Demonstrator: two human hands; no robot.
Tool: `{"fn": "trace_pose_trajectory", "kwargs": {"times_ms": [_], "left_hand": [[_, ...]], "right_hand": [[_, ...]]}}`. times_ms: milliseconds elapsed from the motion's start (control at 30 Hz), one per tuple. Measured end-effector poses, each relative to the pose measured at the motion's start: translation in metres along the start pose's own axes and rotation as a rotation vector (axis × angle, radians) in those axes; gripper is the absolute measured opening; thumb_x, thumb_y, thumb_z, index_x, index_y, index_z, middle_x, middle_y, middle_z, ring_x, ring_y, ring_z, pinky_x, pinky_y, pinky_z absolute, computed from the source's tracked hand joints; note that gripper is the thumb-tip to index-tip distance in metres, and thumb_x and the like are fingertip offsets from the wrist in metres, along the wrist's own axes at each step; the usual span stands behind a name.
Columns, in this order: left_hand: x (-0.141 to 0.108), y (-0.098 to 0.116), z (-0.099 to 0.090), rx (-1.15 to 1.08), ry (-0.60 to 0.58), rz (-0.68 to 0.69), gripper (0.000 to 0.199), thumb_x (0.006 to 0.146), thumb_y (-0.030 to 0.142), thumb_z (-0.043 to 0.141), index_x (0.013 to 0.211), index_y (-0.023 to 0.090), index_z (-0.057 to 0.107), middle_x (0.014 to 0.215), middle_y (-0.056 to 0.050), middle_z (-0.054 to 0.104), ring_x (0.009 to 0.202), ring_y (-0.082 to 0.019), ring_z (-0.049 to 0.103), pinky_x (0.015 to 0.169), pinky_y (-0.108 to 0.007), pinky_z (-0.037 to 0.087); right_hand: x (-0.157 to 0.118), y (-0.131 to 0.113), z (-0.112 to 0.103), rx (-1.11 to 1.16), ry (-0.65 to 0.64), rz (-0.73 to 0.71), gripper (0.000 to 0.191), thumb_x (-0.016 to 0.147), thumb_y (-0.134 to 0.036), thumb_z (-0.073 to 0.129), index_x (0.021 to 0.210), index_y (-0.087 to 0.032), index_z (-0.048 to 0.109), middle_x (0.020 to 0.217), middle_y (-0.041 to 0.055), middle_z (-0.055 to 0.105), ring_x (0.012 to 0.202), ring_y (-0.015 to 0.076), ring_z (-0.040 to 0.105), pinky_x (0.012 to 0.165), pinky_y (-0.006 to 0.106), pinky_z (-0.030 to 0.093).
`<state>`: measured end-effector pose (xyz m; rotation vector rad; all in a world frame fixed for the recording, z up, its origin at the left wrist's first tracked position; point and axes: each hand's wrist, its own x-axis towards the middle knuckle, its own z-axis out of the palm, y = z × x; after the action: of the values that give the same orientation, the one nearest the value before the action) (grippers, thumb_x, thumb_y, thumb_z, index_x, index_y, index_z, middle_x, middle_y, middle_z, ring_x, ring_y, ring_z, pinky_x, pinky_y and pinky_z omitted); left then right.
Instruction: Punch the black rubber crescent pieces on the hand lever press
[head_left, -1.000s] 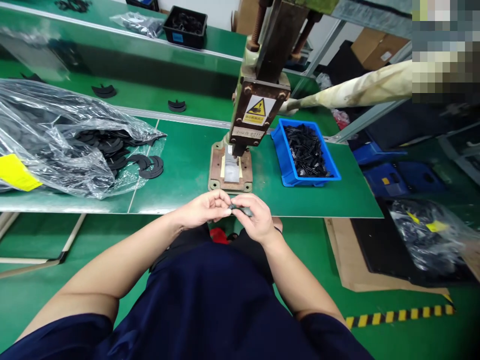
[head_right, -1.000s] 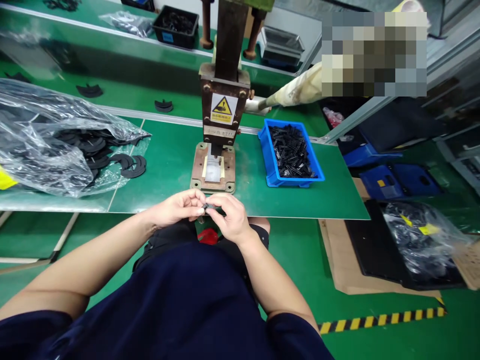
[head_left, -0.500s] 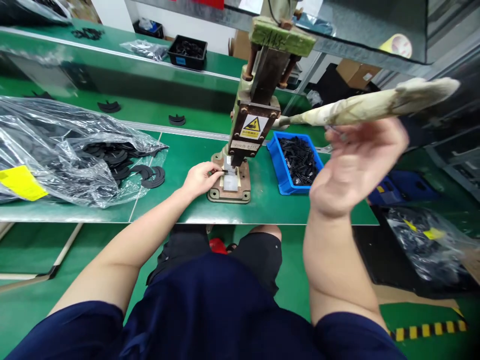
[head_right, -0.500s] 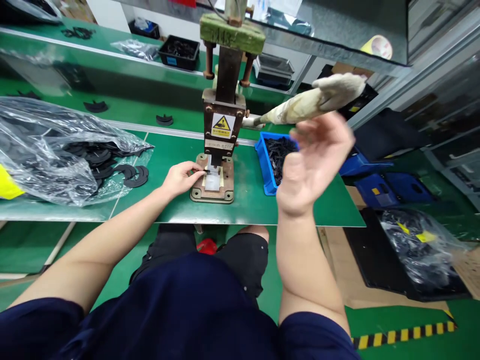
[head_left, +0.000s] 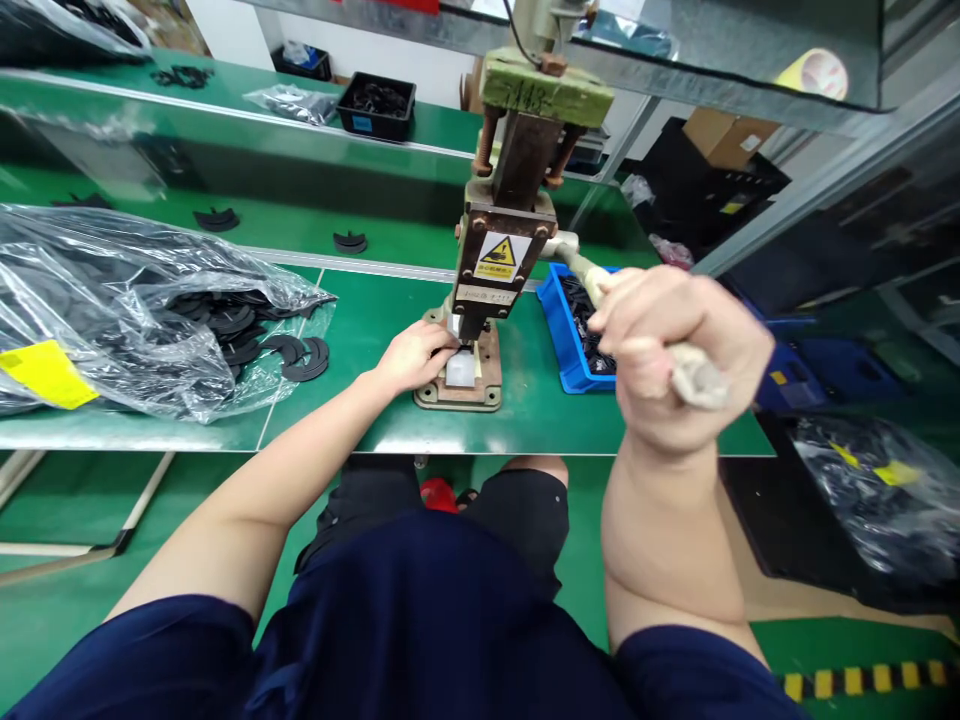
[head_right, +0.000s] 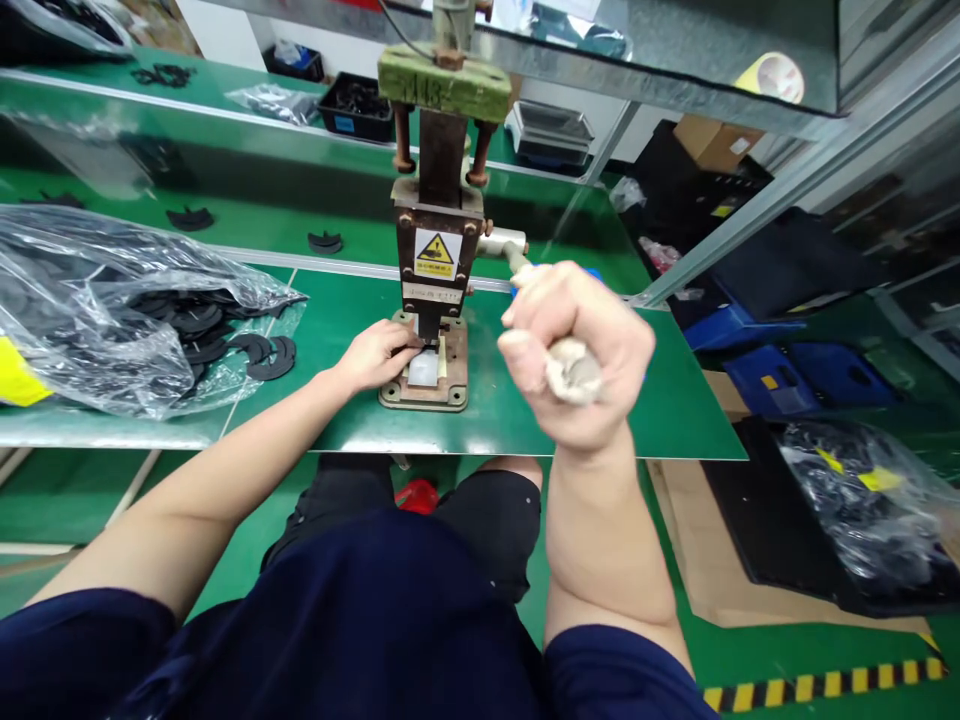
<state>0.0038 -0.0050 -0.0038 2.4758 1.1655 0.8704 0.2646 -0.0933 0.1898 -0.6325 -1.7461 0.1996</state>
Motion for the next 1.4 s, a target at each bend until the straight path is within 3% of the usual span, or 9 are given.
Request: {"fn": "trace_pose_trajectory", "kwargs": {"times_ms": [167, 300, 400, 567, 700, 900, 1133, 1400], "left_hand": [[-0.004, 0.006, 0.002, -0.017, 0.046, -0.019, 0.028, 0.106, 0.030, 0.053, 0.112, 0.019, 0.078, 0.119, -0.009, 0.080, 0.115, -0.026, 0.071, 0.106, -0.042, 0.050], [-0.022, 0.012, -0.010, 0.029, 0.002, -0.058, 0.032, 0.107, 0.031, 0.052, 0.127, 0.020, 0.074, 0.133, -0.011, 0.076, 0.127, -0.028, 0.066, 0.111, -0.045, 0.047], [-0.056, 0.004, -0.036, 0.167, -0.005, -0.213, 0.035, 0.106, 0.036, 0.054, 0.133, 0.022, 0.071, 0.139, -0.013, 0.071, 0.130, -0.032, 0.061, 0.111, -0.049, 0.045], [-0.132, -0.030, -0.092, 0.456, 0.021, -0.582, 0.043, 0.100, 0.046, 0.061, 0.134, 0.020, 0.069, 0.139, -0.017, 0.068, 0.130, -0.039, 0.056, 0.109, -0.053, 0.042], [-0.165, -0.054, -0.115, 0.559, -0.033, -0.698, 0.052, 0.093, 0.053, 0.068, 0.132, 0.019, 0.072, 0.144, -0.017, 0.064, 0.132, -0.042, 0.053, 0.110, -0.054, 0.042], [-0.158, -0.068, -0.116, 0.566, -0.098, -0.702, 0.043, 0.090, 0.052, 0.071, 0.121, 0.022, 0.079, 0.142, -0.014, 0.065, 0.130, -0.040, 0.053, 0.108, -0.053, 0.045], [-0.146, -0.070, -0.117, 0.539, -0.171, -0.658, 0.039, 0.088, 0.056, 0.073, 0.105, 0.022, 0.077, 0.126, -0.015, 0.071, 0.128, -0.041, 0.057, 0.106, -0.055, 0.044], [-0.145, -0.068, -0.107, 0.400, -0.156, -0.639, 0.029, 0.086, 0.051, 0.076, 0.095, 0.024, 0.072, 0.110, -0.010, 0.077, 0.110, -0.033, 0.070, 0.095, -0.045, 0.053]], "right_hand": [[-0.063, 0.018, 0.019, -0.086, 0.086, -0.116, 0.027, 0.092, -0.035, 0.066, 0.069, -0.028, 0.053, 0.063, -0.0055, 0.061, 0.070, 0.0166, 0.068, 0.097, 0.055, 0.063], [-0.086, 0.031, 0.027, -0.105, 0.156, -0.123, 0.025, 0.087, -0.034, 0.071, 0.068, -0.028, 0.055, 0.065, -0.0043, 0.065, 0.075, 0.0198, 0.071, 0.101, 0.060, 0.060], [-0.088, 0.040, 0.030, -0.085, 0.210, -0.146, 0.028, 0.086, -0.037, 0.072, 0.066, -0.028, 0.055, 0.062, -0.0040, 0.064, 0.073, 0.0202, 0.071, 0.100, 0.060, 0.060], [-0.087, 0.049, 0.036, -0.063, 0.276, -0.198, 0.032, 0.085, -0.037, 0.072, 0.063, -0.027, 0.051, 0.058, -0.0045, 0.061, 0.068, 0.0187, 0.070, 0.097, 0.057, 0.060], [-0.087, 0.049, 0.041, -0.057, 0.319, -0.196, 0.036, 0.086, -0.041, 0.072, 0.063, -0.026, 0.049, 0.057, -0.0046, 0.059, 0.067, 0.0183, 0.068, 0.095, 0.057, 0.059], [-0.086, 0.046, 0.041, -0.051, 0.316, -0.190, 0.035, 0.086, -0.039, 0.073, 0.063, -0.026, 0.050, 0.058, -0.0042, 0.061, 0.068, 0.0184, 0.069, 0.095, 0.058, 0.059], [-0.088, 0.044, 0.039, -0.057, 0.307, -0.172, 0.033, 0.085, -0.039, 0.073, 0.064, -0.027, 0.052, 0.058, -0.0039, 0.063, 0.068, 0.0202, 0.070, 0.095, 0.059, 0.060], [-0.087, 0.043, 0.039, -0.056, 0.304, -0.166, 0.032, 0.086, -0.041, 0.073, 0.065, -0.028, 0.053, 0.059, -0.0039, 0.062, 0.068, 0.0196, 0.069, 0.095, 0.057, 0.060]]}}
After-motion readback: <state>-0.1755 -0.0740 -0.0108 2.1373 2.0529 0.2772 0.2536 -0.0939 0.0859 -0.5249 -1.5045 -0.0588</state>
